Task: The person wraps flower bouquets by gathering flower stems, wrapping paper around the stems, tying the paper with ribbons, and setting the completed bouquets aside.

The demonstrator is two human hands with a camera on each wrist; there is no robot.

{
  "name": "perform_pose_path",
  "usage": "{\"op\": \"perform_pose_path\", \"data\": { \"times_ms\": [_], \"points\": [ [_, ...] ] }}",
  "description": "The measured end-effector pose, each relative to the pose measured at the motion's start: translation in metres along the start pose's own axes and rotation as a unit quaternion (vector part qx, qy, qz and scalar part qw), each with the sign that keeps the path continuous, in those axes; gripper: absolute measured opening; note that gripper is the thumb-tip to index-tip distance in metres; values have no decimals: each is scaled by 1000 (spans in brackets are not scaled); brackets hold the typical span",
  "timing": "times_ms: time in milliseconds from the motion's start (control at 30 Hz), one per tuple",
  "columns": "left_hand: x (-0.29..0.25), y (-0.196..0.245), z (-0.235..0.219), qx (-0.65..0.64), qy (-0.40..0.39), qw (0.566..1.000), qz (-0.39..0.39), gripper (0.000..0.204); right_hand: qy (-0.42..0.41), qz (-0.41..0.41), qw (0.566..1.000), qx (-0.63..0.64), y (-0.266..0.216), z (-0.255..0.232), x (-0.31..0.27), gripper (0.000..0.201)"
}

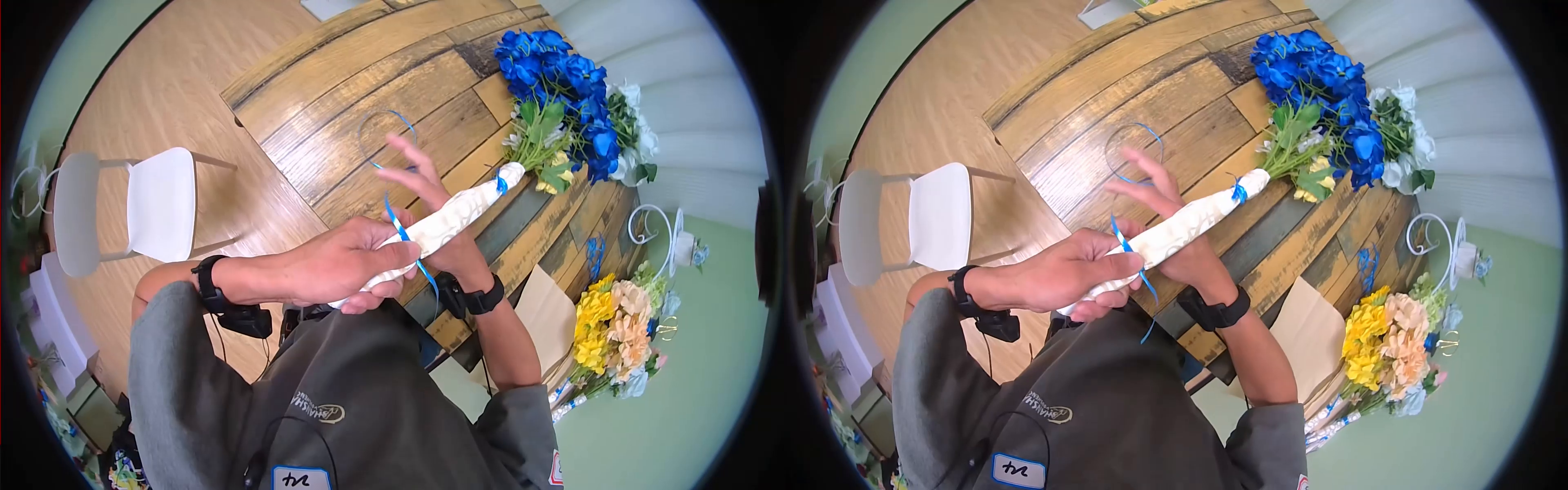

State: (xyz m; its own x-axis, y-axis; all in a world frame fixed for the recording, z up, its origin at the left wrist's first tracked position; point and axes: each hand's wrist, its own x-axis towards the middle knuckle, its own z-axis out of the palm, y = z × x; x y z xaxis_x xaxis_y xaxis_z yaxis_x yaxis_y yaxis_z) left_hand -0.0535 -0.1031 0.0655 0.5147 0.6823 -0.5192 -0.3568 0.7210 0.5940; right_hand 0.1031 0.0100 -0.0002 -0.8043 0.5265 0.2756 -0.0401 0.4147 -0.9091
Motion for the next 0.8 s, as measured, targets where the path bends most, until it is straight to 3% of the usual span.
{"op": "perform_pose_path", "data": {
  "times_ms": [67, 200, 267, 367, 667, 800],
  "points": [
    [0, 3, -3, 29, -11, 1000, -5, 32, -49, -17, 999, -14, 8, -1, -3, 32],
    [0, 5, -10, 57, -15, 998, -6, 33, -33, -22, 998, 55, 19, 6, -15, 22],
    [0, 6, -13, 67, -22, 997, 0, 34, -5, 201, 972, 120, -1, 8, -29, 25],
    [2, 7, -17, 86, -11, 996, -9, 34, 63, 235, 940, 239, -10, 13, -33, 22],
    [5, 6, -16, 117, 6, 993, -7, 33, 46, 357, 904, 232, -21, 10, -60, 15],
    [5, 5, -15, 122, 15, 992, -19, 31, 69, 411, 876, 244, -44, 5, -68, 22]
  ]
}}
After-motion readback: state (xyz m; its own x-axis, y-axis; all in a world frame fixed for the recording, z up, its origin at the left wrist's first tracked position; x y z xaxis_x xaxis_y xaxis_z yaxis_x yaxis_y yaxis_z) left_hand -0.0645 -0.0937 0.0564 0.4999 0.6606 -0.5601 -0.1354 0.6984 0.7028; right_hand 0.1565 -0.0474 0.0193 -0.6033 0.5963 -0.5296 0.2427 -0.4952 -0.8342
